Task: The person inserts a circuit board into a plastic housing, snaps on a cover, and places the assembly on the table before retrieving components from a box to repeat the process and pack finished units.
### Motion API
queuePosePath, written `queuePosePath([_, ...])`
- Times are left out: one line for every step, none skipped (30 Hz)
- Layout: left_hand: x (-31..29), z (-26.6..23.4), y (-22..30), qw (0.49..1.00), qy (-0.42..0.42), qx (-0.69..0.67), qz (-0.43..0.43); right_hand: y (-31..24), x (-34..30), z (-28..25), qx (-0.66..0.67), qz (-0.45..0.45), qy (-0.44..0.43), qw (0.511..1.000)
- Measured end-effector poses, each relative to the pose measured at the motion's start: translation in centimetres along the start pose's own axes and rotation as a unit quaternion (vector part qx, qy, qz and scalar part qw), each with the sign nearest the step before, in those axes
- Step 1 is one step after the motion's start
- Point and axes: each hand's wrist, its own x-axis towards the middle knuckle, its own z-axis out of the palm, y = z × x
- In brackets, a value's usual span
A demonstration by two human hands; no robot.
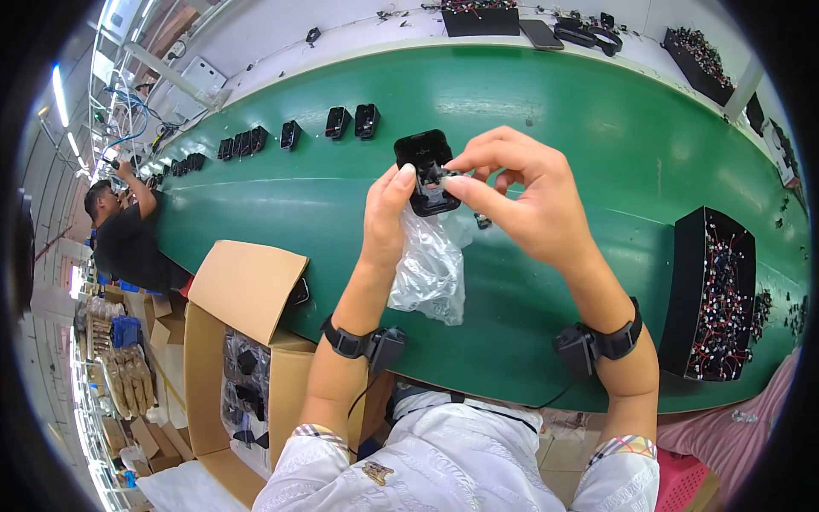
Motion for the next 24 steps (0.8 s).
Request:
queuePosePath([0.0, 0.4, 0.2, 0.999, 0.01, -0.052, 0.002, 0.3, -0.1, 0.0, -0.001, -0.001, 0.001, 1.0])
queuePosePath([0.0, 0.1, -0.4, 0.998, 0.011, -0.056, 0.0, 0.3, -0.2, 0.1, 0.108, 0.047, -0.006, 0.993])
queuePosePath([0.1, -0.2, -1.1, 0.998, 0.008, -0.058, 0.003, 0.5, -0.2, 0.2, 0.215, 0.095, -0.011, 0.972])
queuePosePath([0.2, -0.7, -2.0, 0.999, 0.007, -0.04, 0.013, 0.7, -0.2, 0.4, 0.232, 0.084, -0.024, 0.969])
queuePosePath([0.4, -0.9, -2.7, 0.999, 0.007, -0.022, 0.023, 0.9, -0.1, 0.2, 0.228, 0.083, -0.025, 0.97])
queuePosePath([0.5, -1.2, -3.4, 1.0, 0.003, -0.026, 0.016, 1.1, 0.0, -0.2, 0.259, 0.117, -0.042, 0.958])
queuePosePath([0.5, -1.4, -4.1, 0.999, 0.004, -0.03, 0.018, 1.4, 0.0, -0.4, 0.289, 0.151, -0.059, 0.944])
queuePosePath([0.2, -1.3, -4.4, 0.999, -0.002, -0.048, -0.006, 1.6, -0.1, -0.1, 0.316, 0.16, -0.044, 0.934])
queuePosePath([0.0, -1.3, -4.7, 0.997, -0.007, -0.066, -0.029, 1.9, 0.1, 0.0, 0.314, 0.164, -0.047, 0.934])
queuePosePath([0.1, -2.9, -6.6, 0.997, -0.03, -0.062, -0.039, 2.3, 0.4, 0.0, 0.359, 0.171, -0.032, 0.917])
queuePosePath([0.2, -3.0, -6.9, 0.996, -0.029, -0.068, -0.042, 2.6, 0.5, 0.1, 0.401, 0.178, -0.012, 0.898])
queuePosePath([0.3, -3.0, -7.1, 0.996, -0.027, -0.066, -0.055, 3.0, 0.6, 0.3, 0.402, 0.194, 0.002, 0.895])
queuePosePath([0.3, -3.0, -7.4, 0.995, -0.026, -0.065, -0.067, 3.2, 0.6, 0.4, 0.398, 0.199, 0.004, 0.896])
queuePosePath([0.4, -2.7, -7.1, 0.995, -0.027, -0.072, -0.069, 3.3, 0.6, 0.3, 0.398, 0.197, 0.002, 0.896])
queuePosePath([0.4, -2.4, -6.5, 0.995, -0.028, -0.063, -0.078, 3.4, 0.5, 0.3, 0.398, 0.194, 0.0, 0.896])
queuePosePath([0.3, -2.4, -6.2, 0.994, -0.029, -0.055, -0.087, 3.5, 0.4, 0.3, 0.393, 0.198, 0.002, 0.898])
queuePosePath([0.3, -2.7, -6.1, 0.994, -0.03, -0.058, -0.084, 3.5, 0.5, 0.4, 0.357, 0.168, -0.013, 0.919])
queuePosePath([0.2, -3.2, -6.3, 0.994, -0.037, -0.063, -0.082, 3.4, 0.5, 0.4, 0.32, 0.138, -0.029, 0.937])
queuePosePath([0.3, -3.6, -6.4, 0.994, -0.044, -0.067, -0.079, 3.1, 0.6, 0.4, 0.317, 0.137, -0.03, 0.938])
queuePosePath([0.4, -3.9, -6.3, 0.992, -0.058, -0.082, -0.079, 2.6, 0.4, 0.4, 0.288, 0.119, -0.026, 0.95])
queuePosePath([0.3, -4.0, -6.1, 0.992, -0.057, -0.084, -0.079, 2.2, 0.3, 0.5, 0.26, 0.101, -0.021, 0.96])
queuePosePath([0.3, -4.0, -5.9, 0.992, -0.054, -0.048, -0.106, 1.9, 0.2, 0.4, 0.248, 0.103, -0.016, 0.963])
queuePosePath([0.4, -3.9, -5.3, 0.99, -0.052, -0.013, -0.132, 1.4, 0.2, 0.5, 0.248, 0.103, -0.015, 0.963])
queuePosePath([0.4, -4.2, -4.8, 0.984, -0.076, 0.051, -0.155, 0.8, 0.2, 0.7, 0.22, 0.09, -0.008, 0.971])
